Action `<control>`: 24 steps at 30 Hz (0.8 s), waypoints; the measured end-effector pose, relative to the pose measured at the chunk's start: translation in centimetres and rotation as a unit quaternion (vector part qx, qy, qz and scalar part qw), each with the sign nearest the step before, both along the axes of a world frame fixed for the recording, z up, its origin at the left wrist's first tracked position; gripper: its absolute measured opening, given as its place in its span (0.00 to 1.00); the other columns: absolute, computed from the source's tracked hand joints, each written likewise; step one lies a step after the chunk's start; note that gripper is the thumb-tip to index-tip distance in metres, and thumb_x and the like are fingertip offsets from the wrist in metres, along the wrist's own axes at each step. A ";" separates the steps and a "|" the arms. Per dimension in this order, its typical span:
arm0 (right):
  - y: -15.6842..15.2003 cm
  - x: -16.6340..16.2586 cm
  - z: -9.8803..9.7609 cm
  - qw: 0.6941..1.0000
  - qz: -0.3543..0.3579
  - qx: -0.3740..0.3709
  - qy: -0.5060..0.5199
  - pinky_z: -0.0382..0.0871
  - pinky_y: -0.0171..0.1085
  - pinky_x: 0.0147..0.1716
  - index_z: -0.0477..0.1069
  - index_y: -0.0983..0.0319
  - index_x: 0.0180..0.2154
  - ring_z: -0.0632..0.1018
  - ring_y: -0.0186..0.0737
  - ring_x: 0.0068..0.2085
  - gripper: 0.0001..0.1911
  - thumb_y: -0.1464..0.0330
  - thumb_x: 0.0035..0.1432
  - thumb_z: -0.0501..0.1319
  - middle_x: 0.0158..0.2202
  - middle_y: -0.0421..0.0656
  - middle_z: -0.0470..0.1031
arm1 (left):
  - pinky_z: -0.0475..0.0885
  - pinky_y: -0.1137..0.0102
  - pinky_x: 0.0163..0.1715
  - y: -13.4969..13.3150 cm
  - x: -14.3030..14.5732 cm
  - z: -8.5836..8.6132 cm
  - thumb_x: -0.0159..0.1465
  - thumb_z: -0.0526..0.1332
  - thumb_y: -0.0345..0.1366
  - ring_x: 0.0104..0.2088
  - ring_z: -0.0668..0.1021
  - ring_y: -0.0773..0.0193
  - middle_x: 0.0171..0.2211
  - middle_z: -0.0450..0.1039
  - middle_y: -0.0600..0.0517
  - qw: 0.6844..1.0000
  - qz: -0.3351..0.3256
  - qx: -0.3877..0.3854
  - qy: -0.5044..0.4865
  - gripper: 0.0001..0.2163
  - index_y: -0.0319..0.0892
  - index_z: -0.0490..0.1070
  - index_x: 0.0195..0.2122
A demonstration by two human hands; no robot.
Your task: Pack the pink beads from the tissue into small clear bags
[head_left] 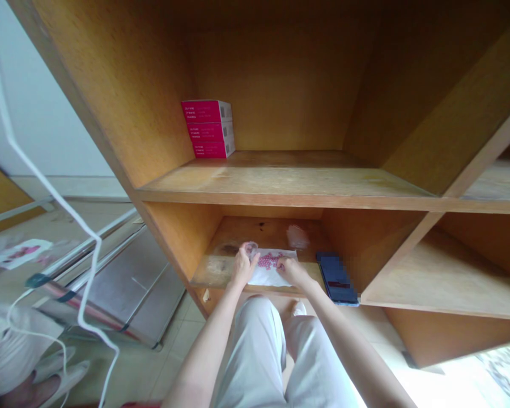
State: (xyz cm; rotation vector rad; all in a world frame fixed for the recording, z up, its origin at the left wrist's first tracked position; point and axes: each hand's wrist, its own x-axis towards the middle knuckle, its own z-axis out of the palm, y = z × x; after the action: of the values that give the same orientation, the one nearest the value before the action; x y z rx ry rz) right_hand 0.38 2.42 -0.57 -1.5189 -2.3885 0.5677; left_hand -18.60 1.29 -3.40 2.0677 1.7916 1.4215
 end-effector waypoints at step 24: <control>1.5 -7.3 4.2 0.964 0.034 0.081 0.252 0.63 0.30 0.30 0.74 0.62 0.30 0.74 0.34 0.30 0.09 0.70 0.50 0.55 0.29 0.43 0.76 | 0.65 0.61 0.44 0.1 -0.2 -0.3 0.60 0.51 0.39 0.48 0.69 0.57 0.46 0.64 0.39 1.000 -0.022 -0.006 -0.011 0.19 0.38 0.50 0.50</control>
State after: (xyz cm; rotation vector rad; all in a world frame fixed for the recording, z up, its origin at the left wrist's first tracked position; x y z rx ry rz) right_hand -6.87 3.91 3.68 -1.0680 -2.0376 0.6627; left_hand -18.83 1.39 -3.72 2.0642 1.7307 1.4134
